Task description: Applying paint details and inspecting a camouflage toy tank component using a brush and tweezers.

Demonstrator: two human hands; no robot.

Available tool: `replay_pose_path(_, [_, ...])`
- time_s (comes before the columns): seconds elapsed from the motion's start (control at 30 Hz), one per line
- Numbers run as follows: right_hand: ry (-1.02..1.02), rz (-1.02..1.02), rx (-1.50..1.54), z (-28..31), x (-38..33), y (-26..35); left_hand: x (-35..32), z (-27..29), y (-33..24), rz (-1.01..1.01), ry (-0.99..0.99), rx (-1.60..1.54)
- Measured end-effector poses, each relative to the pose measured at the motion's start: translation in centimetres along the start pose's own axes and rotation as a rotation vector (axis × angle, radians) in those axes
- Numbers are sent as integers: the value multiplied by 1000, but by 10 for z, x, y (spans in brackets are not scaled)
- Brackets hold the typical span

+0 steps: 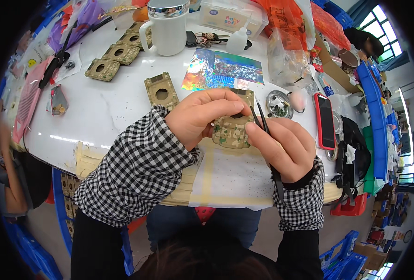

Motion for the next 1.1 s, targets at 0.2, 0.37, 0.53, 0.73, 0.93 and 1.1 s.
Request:
replay_pose_path(0.2, [73,12,-80,3,4,6,0,3,-2,-77,-52,57])
replay_pose_path(0.37, [94,10,-107,3,3,7,-2,7,-7,-143,-95,128])
replay_pose_path(0.53, [91,24,-132,3,0,7,-2,4,-12,-253,-73,174])
replay_pose_path(0.73, [51,14,-121,4,0,10,-2,3,-12,-199,-80,206])
replay_pose_path(0.93, [-30,-493,541,8,-8,-8,-2,3,-7,-81,-52,130])
replay_pose_path(1.1, [-403,-893,1101,-8,-32,-17,-2,2,-6,-84,-72,200])
Point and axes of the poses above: each hand's wrist, its own x-axis towards the middle knuckle, its own z-axis out of the back of the hand, y = z × x, the point moved 6 cm from there along x, towards the middle knuckle, and after that the axes turned 11 degrees about z, right-handed, at the moved point
